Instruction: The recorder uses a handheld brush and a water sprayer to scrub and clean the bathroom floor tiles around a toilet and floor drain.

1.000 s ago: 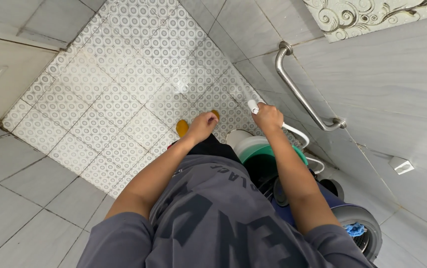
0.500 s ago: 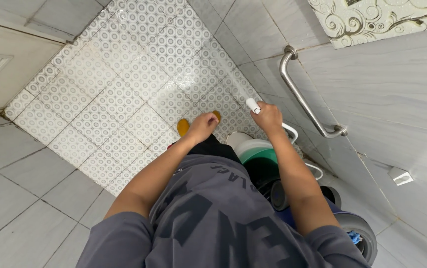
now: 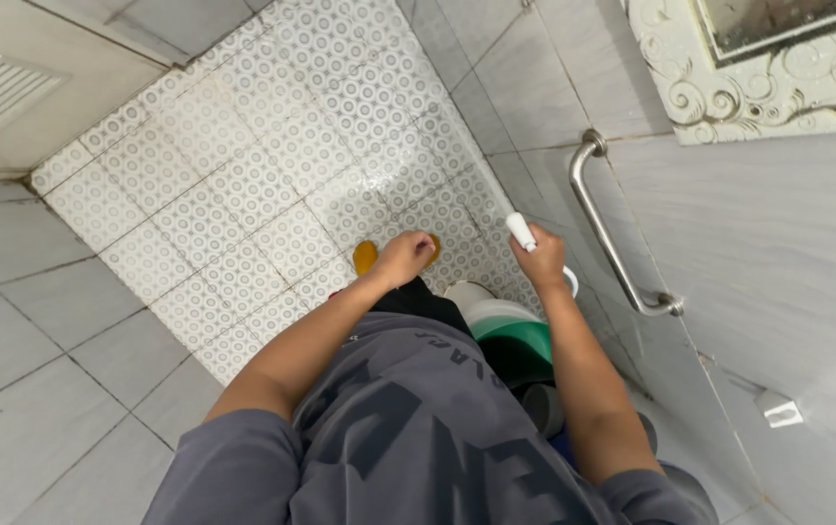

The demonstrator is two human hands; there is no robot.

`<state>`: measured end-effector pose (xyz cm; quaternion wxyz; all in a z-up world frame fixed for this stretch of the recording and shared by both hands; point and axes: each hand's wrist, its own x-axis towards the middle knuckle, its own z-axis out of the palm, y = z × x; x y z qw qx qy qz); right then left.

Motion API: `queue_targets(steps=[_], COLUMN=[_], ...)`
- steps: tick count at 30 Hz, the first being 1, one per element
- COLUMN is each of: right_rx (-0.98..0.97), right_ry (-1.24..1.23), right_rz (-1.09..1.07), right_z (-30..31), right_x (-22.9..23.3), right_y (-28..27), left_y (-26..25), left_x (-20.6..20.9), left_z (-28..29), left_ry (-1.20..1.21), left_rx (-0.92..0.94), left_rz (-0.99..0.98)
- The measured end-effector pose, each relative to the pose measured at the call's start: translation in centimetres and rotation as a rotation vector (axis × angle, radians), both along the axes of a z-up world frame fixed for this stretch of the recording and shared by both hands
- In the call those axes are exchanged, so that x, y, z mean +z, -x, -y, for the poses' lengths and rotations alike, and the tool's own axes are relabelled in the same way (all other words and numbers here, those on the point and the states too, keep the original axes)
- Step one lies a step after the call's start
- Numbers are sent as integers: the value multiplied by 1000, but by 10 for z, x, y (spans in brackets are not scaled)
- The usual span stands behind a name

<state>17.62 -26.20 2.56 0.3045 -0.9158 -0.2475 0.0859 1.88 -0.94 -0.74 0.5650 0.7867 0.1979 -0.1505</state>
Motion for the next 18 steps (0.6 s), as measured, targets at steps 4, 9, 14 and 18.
queue_targets(steps=[4,9,14,18], right_rx=[-50,-64,-5,-30], right_ry=[-86,-90,-102,-60], right_rz=[-48,-50,-190,-175], right_z=[4,12,6,-5], right_x=[2,-4,3,7], right_y=[-4,-14,-19,-22], left_y=[0,-1,-5,-5], left_x=[-2,-12,-8,0], left_z=[1,7,8,3], left_ry=[-1,37,-24,8], left_rx=[33,46,27,52], left_rz=[53,132,135,110])
